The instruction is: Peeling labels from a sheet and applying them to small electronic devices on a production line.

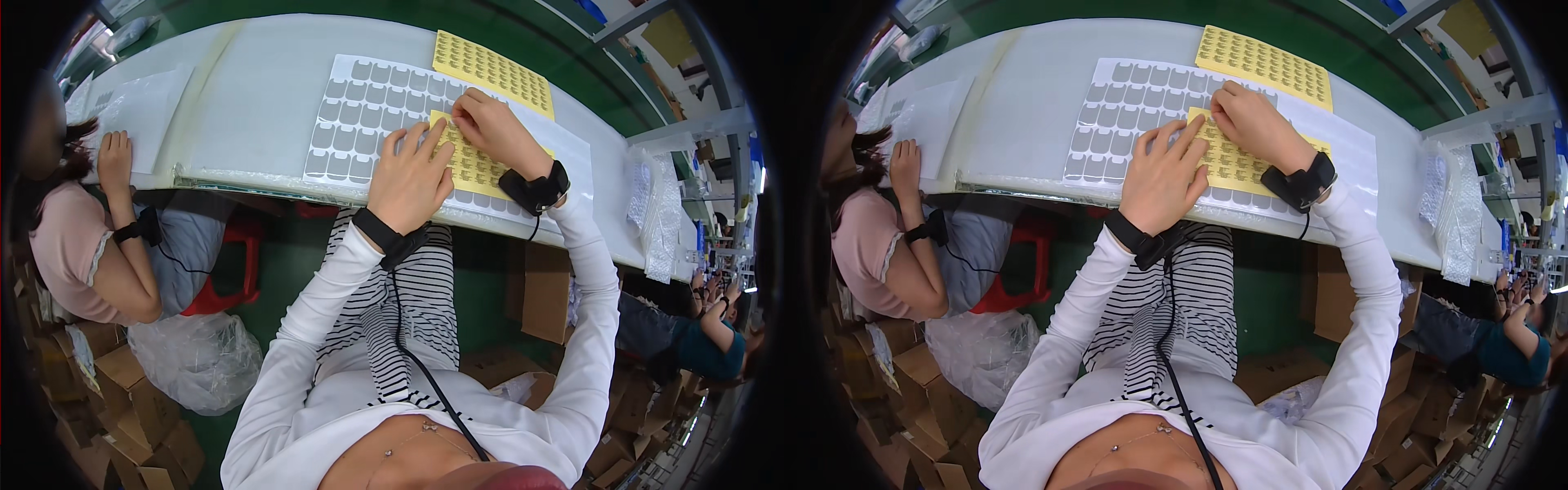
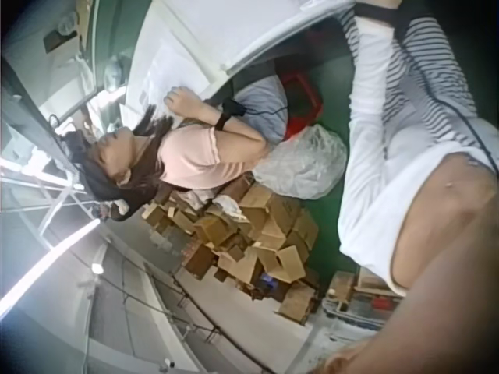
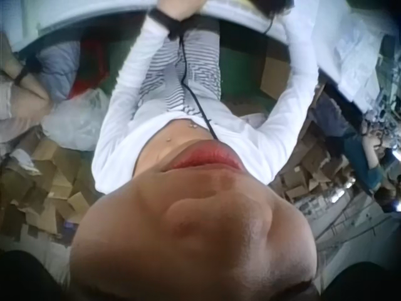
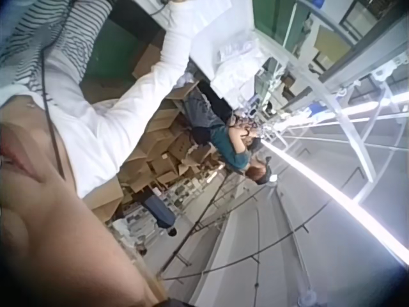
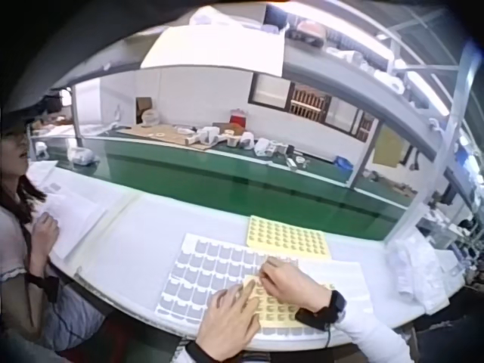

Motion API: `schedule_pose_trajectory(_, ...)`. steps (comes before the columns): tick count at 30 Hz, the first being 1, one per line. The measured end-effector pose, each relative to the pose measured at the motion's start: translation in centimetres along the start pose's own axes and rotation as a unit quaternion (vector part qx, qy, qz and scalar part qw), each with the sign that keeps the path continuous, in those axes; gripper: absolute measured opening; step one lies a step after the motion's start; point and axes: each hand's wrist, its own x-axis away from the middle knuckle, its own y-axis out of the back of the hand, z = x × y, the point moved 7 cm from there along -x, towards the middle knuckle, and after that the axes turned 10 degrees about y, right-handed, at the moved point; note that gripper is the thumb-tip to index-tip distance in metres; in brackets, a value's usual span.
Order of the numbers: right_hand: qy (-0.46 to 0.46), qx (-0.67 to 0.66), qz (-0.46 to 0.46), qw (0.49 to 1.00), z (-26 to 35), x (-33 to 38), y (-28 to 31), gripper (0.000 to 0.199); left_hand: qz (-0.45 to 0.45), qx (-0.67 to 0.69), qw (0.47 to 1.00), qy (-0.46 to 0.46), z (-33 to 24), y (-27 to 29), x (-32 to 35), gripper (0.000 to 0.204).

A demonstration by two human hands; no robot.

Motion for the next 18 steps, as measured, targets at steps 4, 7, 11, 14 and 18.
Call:
schedule_pose_trajectory(4, -0.01, -0.054, 0.012, 0.998, -0.6, 0.2, 0.4, 0.011, 0.0, 0.002, 1.0, 0.0, -0.1, 0.0, 0.0, 0.025)
schedule_pose_trajectory(7, -0.03, -0.118, 0.021, 0.992, -1.3, 0.4, 0.5, 0.012, 0.001, 0.004, 1.0, -0.001, -0.1, 0.1, 0.0, 0.025)
schedule_pose_trajectory(11, -0.059, -0.108, 0.018, 0.992, -1.8, 0.0, 0.2, 0.012, 0.001, 0.002, 1.0, 0.001, -0.1, 0.1, 0.0, 0.025)
schedule_pose_trajectory(14, -0.025, -0.053, 0.019, 0.998, -1.3, -0.3, 0.0, 0.012, 0.002, 0.002, 1.0, 0.001, -0.1, 0.1, 0.1, 0.024)
schedule_pose_trajectory(18, -0.013, -0.032, 0.02, 0.999, -1.1, -0.4, 0.0, 0.011, -0.008, -0.001, 1.0, 0.002, -0.1, 0.1, 0.0, 0.024)
